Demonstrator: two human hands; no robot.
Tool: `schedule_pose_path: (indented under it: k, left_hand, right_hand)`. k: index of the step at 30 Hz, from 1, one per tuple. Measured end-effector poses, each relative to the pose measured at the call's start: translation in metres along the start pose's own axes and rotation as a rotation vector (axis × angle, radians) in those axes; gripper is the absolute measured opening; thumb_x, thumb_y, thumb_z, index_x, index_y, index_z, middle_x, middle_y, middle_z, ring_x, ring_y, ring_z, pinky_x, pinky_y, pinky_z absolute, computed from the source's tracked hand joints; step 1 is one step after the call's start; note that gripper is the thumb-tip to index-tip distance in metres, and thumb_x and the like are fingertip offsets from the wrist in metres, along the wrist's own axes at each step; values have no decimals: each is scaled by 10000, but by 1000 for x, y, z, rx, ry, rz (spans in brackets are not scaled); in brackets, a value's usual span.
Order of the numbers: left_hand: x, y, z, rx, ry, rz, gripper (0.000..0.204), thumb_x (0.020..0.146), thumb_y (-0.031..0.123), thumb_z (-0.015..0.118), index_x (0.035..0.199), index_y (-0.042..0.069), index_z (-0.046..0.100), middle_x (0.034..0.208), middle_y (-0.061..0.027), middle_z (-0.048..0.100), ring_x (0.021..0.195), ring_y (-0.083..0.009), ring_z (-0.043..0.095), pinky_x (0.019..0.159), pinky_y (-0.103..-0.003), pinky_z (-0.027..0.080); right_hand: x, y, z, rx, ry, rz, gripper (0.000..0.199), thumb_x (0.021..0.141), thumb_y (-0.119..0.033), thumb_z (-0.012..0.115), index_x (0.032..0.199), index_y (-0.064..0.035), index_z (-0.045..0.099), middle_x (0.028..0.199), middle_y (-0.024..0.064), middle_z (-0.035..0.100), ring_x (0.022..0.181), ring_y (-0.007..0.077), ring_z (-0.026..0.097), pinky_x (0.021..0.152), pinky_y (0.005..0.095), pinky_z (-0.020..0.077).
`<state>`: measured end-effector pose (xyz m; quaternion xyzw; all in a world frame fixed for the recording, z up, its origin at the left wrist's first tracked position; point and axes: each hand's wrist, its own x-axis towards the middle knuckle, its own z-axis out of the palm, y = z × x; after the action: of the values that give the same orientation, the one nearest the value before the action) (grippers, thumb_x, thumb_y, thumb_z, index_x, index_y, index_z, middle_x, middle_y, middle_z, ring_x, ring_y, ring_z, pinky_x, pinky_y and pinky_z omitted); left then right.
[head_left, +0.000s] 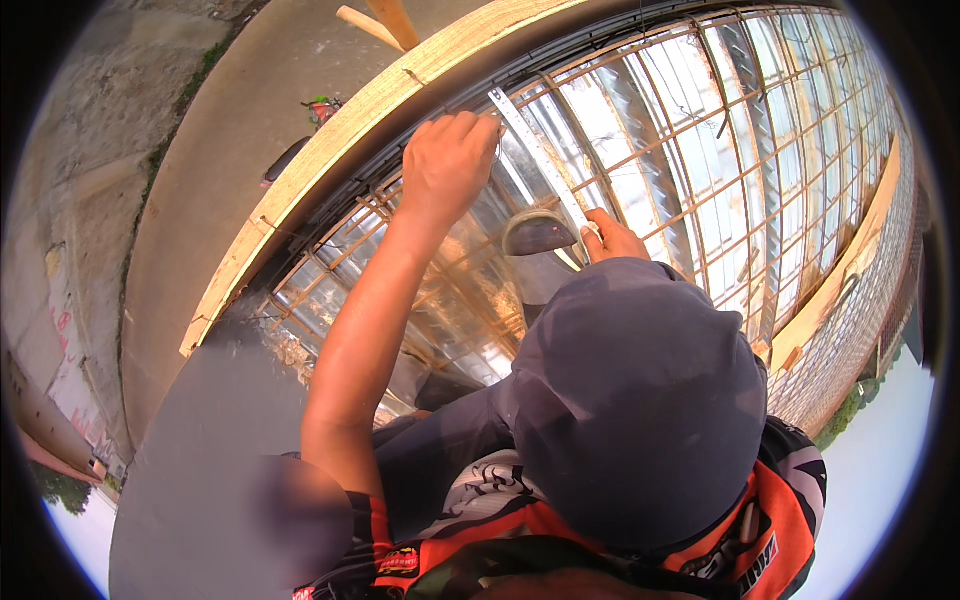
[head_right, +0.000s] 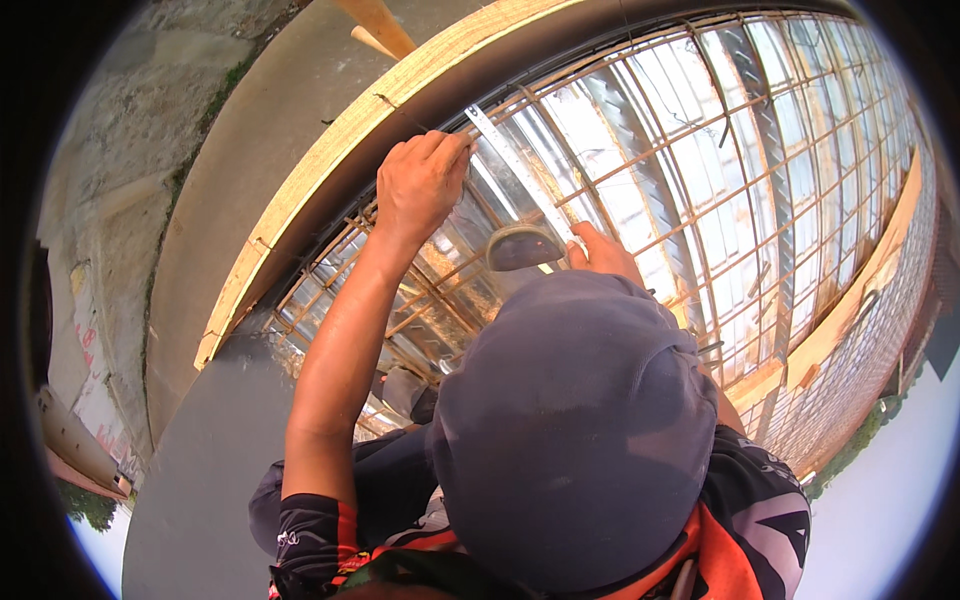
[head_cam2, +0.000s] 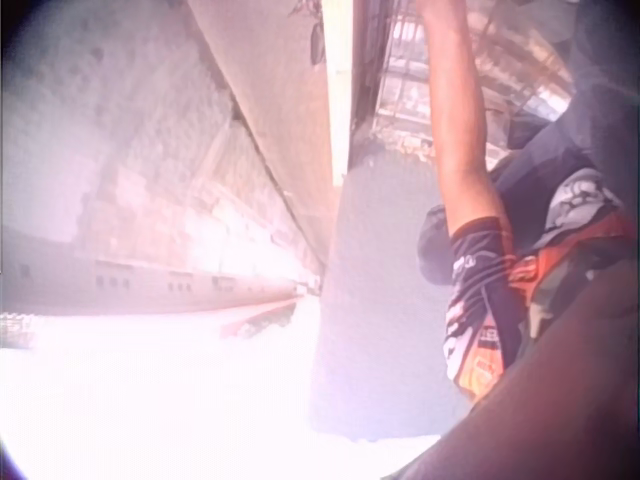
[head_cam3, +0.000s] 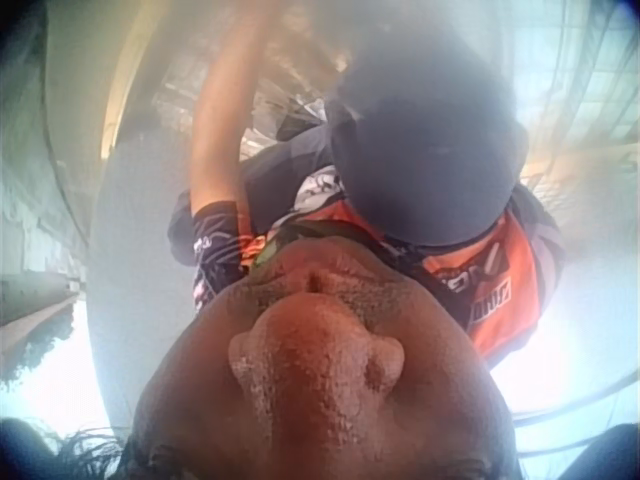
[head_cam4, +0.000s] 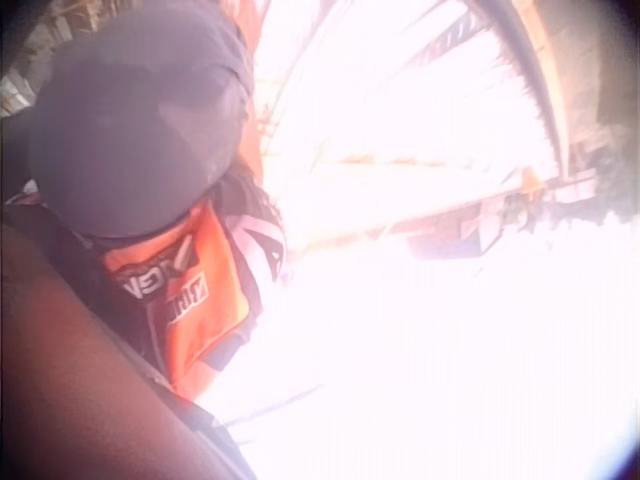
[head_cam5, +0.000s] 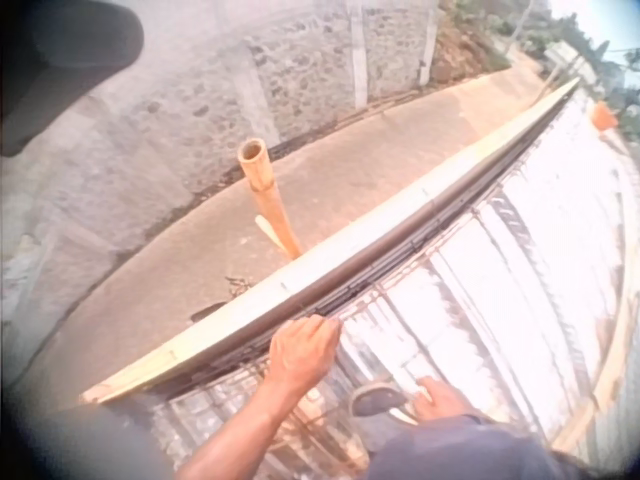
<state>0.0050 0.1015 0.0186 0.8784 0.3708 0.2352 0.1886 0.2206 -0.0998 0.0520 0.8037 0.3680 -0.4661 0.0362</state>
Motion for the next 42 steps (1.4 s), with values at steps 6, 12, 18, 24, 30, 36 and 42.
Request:
schedule_pose_path:
  k: [6, 12, 18, 24, 30, 36, 42]
  left_hand:
    - [-14, -8, -15, -206, 115, -318, 50, 1003, 126, 777, 1034, 96, 752, 921, -103, 776, 760, -307, 760, 677, -417, 583]
    - [-47, -14, -14, -84, 141, -495, 99, 1019, 169, 778, 1030, 88, 723, 894, -125, 779, 732, -319, 770, 651, -426, 584]
    - [-46, 3, -32, 4, 53, -261, 87, 960, 135, 800, 956, 78, 735, 785, -129, 739, 671, -310, 732, 612, -411, 562]
    - [-26, 37, -9, -52, 51, -148, 156, 932, 143, 795, 858, 83, 672, 698, -102, 701, 645, -320, 729, 569, -453, 560]
    - [-26, 24, 3, -100, -13, -155, 151, 982, 218, 763, 956, 70, 746, 837, -117, 759, 751, -345, 760, 654, -456, 598]
    - [-37, -1, -20, -192, -40, -522, 268, 1041, 226, 715, 1247, 78, 803, 1080, -147, 783, 1062, -370, 749, 942, -514, 581]
    - [-17, -39, -14, -266, -266, -517, 342, 1073, 200, 654, 1394, 149, 762, 1171, -174, 788, 1187, -384, 725, 1036, -480, 562]
  right_hand:
    - [-3, 26, 0, 19, -7, 101, 320, 1148, -331, 571, 1327, -76, 643, 1175, 232, 770, 1122, 431, 743, 969, 520, 549]
    - [-5, 12, -19, 71, -63, 168, 348, 1134, -343, 595, 1336, -67, 658, 1118, 203, 779, 1081, 356, 764, 944, 478, 564]
    - [-3, 2, -24, -97, 166, -183, 362, 1097, -295, 667, 1363, -49, 680, 1125, 161, 785, 1012, 285, 776, 871, 417, 582]
    - [40, -67, -35, 583, -88, -457, 331, 1151, -307, 620, 1317, -37, 712, 1144, 74, 757, 1074, 206, 698, 916, 389, 547]
    - [64, -94, -55, 774, -524, -179, 289, 1188, -326, 571, 1060, -101, 700, 682, -109, 376, 556, 40, 375, 530, 237, 369]
    - [117, -93, -92, -88, 2, -481, 410, 1153, -372, 579, 1034, -19, 750, 723, 104, 634, 704, 231, 634, 721, 411, 504]
    - [142, -173, -88, -529, 351, -563, 377, 1103, -295, 558, 1045, 2, 781, 1011, 303, 777, 1018, 502, 753, 926, 574, 591]
